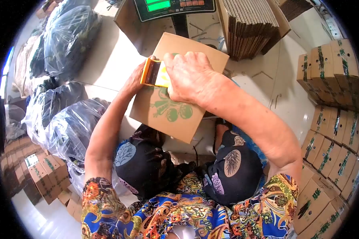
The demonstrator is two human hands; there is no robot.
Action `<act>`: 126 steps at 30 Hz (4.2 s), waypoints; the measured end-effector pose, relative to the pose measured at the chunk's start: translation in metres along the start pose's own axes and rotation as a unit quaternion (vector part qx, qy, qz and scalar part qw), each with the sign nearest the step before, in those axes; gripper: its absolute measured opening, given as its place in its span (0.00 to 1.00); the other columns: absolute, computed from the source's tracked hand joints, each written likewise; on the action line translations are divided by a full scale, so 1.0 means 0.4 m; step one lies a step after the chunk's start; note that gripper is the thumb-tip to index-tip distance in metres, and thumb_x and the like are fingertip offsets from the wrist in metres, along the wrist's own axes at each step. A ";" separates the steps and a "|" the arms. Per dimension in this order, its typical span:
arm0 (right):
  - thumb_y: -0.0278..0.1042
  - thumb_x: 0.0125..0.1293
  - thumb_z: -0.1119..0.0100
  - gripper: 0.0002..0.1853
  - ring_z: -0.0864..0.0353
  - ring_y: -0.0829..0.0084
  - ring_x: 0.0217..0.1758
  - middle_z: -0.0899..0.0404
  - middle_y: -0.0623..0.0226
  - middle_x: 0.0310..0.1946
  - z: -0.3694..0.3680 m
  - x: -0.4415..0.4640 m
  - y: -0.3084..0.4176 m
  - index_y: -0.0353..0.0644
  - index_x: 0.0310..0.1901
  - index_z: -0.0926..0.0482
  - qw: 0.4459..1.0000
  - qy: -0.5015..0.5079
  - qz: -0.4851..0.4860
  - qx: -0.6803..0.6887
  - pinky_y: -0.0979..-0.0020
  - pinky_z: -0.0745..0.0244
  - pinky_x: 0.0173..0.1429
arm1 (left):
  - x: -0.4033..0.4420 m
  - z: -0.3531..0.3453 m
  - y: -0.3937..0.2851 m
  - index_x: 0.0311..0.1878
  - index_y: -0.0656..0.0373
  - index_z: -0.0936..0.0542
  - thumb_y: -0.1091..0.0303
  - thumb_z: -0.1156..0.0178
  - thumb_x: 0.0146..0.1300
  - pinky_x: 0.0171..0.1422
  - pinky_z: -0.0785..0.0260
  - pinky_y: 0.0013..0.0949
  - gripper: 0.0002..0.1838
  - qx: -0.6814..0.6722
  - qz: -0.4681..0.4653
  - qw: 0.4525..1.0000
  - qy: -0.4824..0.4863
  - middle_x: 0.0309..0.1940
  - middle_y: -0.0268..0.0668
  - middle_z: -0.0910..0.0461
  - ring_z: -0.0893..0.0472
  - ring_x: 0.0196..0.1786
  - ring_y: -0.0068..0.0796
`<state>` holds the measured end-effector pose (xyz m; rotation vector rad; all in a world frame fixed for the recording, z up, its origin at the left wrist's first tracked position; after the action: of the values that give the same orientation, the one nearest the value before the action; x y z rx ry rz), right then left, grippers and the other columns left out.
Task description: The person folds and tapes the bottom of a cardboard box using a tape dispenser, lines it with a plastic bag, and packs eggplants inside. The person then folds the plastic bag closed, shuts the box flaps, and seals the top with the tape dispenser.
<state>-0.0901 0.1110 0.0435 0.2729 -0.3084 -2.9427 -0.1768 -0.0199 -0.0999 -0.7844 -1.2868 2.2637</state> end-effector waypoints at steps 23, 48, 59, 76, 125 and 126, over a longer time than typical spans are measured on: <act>0.30 0.40 0.26 0.34 0.20 0.42 0.42 0.22 0.49 0.39 -0.403 -0.358 -0.330 0.40 0.50 0.34 0.966 -0.107 -0.101 0.210 0.52 0.20 0.45 | -0.022 -0.026 0.093 0.59 0.63 0.22 0.38 0.45 0.67 0.55 0.28 0.29 0.35 -0.284 0.213 0.935 0.013 0.47 0.39 0.18 0.20 0.48 0.25; 0.35 0.48 0.36 0.19 0.13 0.54 0.31 0.16 0.51 0.28 0.082 -0.097 -0.011 0.35 0.40 0.28 0.999 -0.040 -0.021 0.028 0.59 0.18 0.36 | 0.025 0.006 -0.175 0.66 0.51 0.32 0.51 0.55 0.75 0.55 0.26 0.51 0.23 0.175 -0.009 0.983 -0.056 0.53 0.54 0.20 0.19 0.47 0.61; 0.36 0.49 0.28 0.25 0.16 0.47 0.37 0.19 0.47 0.32 -0.011 -0.282 -0.150 0.36 0.43 0.32 0.990 -0.028 -0.074 0.120 0.55 0.19 0.41 | 0.046 0.056 -0.096 0.60 0.43 0.23 0.47 0.64 0.76 0.55 0.28 0.53 0.23 0.336 -0.041 0.934 -0.116 0.50 0.47 0.18 0.20 0.49 0.59; 0.37 0.48 0.25 0.31 0.18 0.45 0.41 0.21 0.48 0.39 -0.455 -0.626 -0.413 0.37 0.49 0.33 0.972 -0.052 -0.190 0.130 0.54 0.20 0.44 | 0.043 0.082 -0.115 0.50 0.59 0.18 0.38 0.67 0.75 0.56 0.31 0.51 0.36 0.272 0.044 0.954 -0.120 0.42 0.59 0.18 0.22 0.50 0.64; 0.34 0.63 0.37 0.19 0.15 0.73 0.44 0.16 0.63 0.42 -0.183 -0.223 -0.289 0.32 0.52 0.24 0.542 -0.014 -0.221 0.811 0.71 0.19 0.53 | -0.265 -0.008 0.328 0.48 0.67 0.21 0.49 0.49 0.68 0.47 0.24 0.36 0.26 -0.486 0.323 0.809 -0.064 0.38 0.44 0.16 0.17 0.41 0.36; 0.34 0.62 0.38 0.21 0.14 0.69 0.47 0.16 0.57 0.44 -0.168 -0.266 -0.329 0.29 0.53 0.25 0.540 -0.054 -0.216 0.812 0.67 0.19 0.57 | -0.229 0.027 0.206 0.48 0.67 0.21 0.55 0.44 0.65 0.47 0.24 0.34 0.22 -0.504 0.281 0.811 -0.098 0.36 0.42 0.16 0.17 0.38 0.34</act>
<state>0.0069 0.2449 -0.0327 0.3303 -3.1622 -1.7735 -0.1215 -0.1219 -0.1430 -1.4421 -2.7277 1.9289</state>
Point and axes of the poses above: each hand's wrist, its own x-axis towards the middle knuckle, its own z-axis out of the back of the hand, y = z × x, the point moved 8 cm from there along x, towards the middle knuckle
